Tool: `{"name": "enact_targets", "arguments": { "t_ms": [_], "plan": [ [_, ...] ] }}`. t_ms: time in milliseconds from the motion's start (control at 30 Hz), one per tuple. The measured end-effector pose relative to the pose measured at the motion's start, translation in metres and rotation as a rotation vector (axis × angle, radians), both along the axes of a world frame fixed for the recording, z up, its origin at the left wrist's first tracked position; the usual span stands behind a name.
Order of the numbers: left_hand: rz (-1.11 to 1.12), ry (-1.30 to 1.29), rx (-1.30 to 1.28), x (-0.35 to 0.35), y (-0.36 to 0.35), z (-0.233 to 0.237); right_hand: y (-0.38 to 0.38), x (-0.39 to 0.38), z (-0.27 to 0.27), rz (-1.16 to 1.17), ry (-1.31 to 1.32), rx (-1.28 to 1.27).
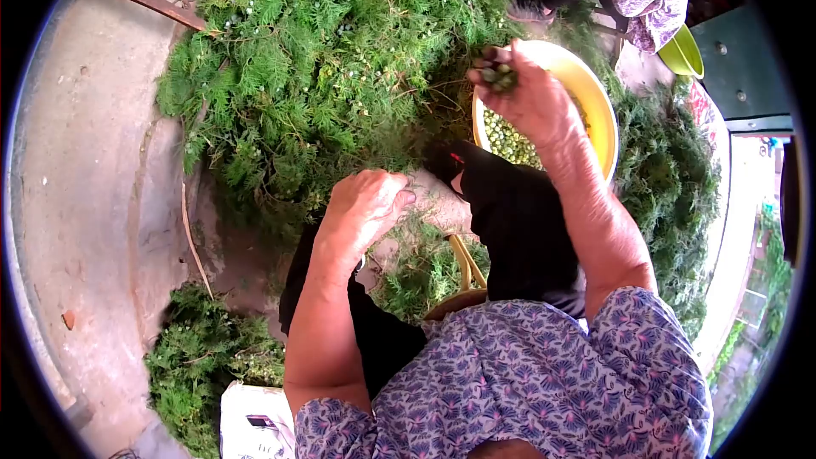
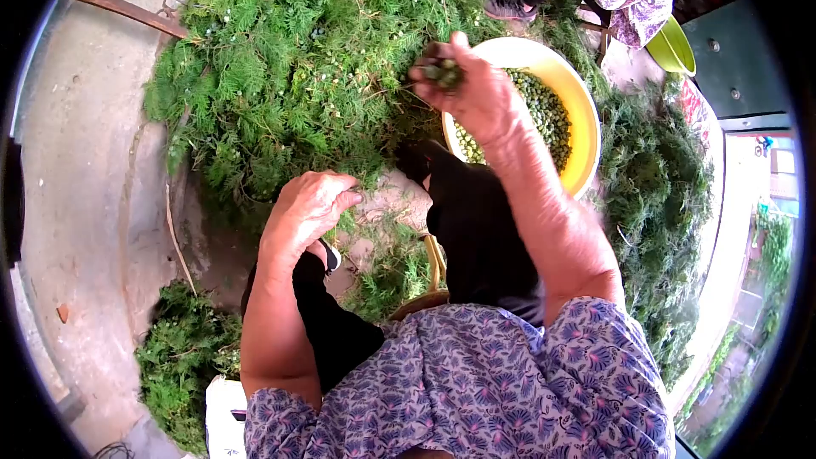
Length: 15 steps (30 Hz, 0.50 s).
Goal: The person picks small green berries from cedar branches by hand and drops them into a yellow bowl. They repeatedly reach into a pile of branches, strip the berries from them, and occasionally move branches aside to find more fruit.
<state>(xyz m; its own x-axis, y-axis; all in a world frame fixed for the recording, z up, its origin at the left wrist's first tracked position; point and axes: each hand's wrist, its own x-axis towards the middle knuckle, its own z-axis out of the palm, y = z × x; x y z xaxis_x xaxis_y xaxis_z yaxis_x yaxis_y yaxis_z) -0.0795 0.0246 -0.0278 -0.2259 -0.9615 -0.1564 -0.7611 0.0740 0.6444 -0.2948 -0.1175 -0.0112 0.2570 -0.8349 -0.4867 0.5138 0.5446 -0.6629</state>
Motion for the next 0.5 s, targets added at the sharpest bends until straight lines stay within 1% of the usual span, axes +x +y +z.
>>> {"name": "enact_targets", "arguments": {
  "t_ms": [33, 100, 167, 200, 267, 300, 333, 367, 400, 433, 467, 500],
  "plan": [
    [-0.005, -0.011, -0.032, 0.000, -0.001, -0.003, -0.007, -0.017, -0.012, -0.004, 0.083, -0.025],
    [-0.015, -0.017, -0.064, 0.000, -0.002, -0.015, -0.021, -0.058, -0.049, -0.053, 0.194, 0.019],
    [-0.022, 0.006, -0.298, 0.002, -0.002, -0.029, -0.022, -0.095, -0.083, -0.103, 0.291, 0.033],
    [-0.036, -0.026, -0.211, -0.002, -0.005, -0.009, -0.020, -0.111, -0.096, -0.067, 0.394, 0.044],
    [-0.004, 0.018, -0.176, -0.005, -0.008, -0.012, -0.017, -0.145, -0.128, -0.029, 0.540, 0.079],
    [0.028, 0.060, -0.135, -0.007, -0.010, -0.015, -0.015, -0.148, -0.131, -0.005, 0.634, 0.095],
    [-0.027, -0.088, -0.092, -0.009, -0.012, -0.018, -0.012, -0.150, -0.135, -0.045, 0.810, 0.120],
    [-0.032, -0.086, -0.094, -0.009, -0.011, -0.021, -0.011, -0.151, -0.139, -0.085, 0.984, 0.147],
    [-0.028, -0.094, -0.215, -0.010, -0.012, -0.020, -0.017, -0.153, -0.148, -0.049, 1.080, 0.151],
    [-0.024, -0.102, -0.338, -0.010, -0.017, -0.019, -0.017, -0.154, -0.157, -0.071, 1.171, 0.133],
    [-0.102, -0.262, 0.009, -0.013, -0.029, -0.019, -0.023, -0.156, -0.164, -0.036, 1.161, 0.099],
    [-0.103, -0.262, 0.008, -0.015, -0.031, -0.023, -0.030, -0.148, -0.164, 0.002, 1.150, 0.065]
  ]
}}
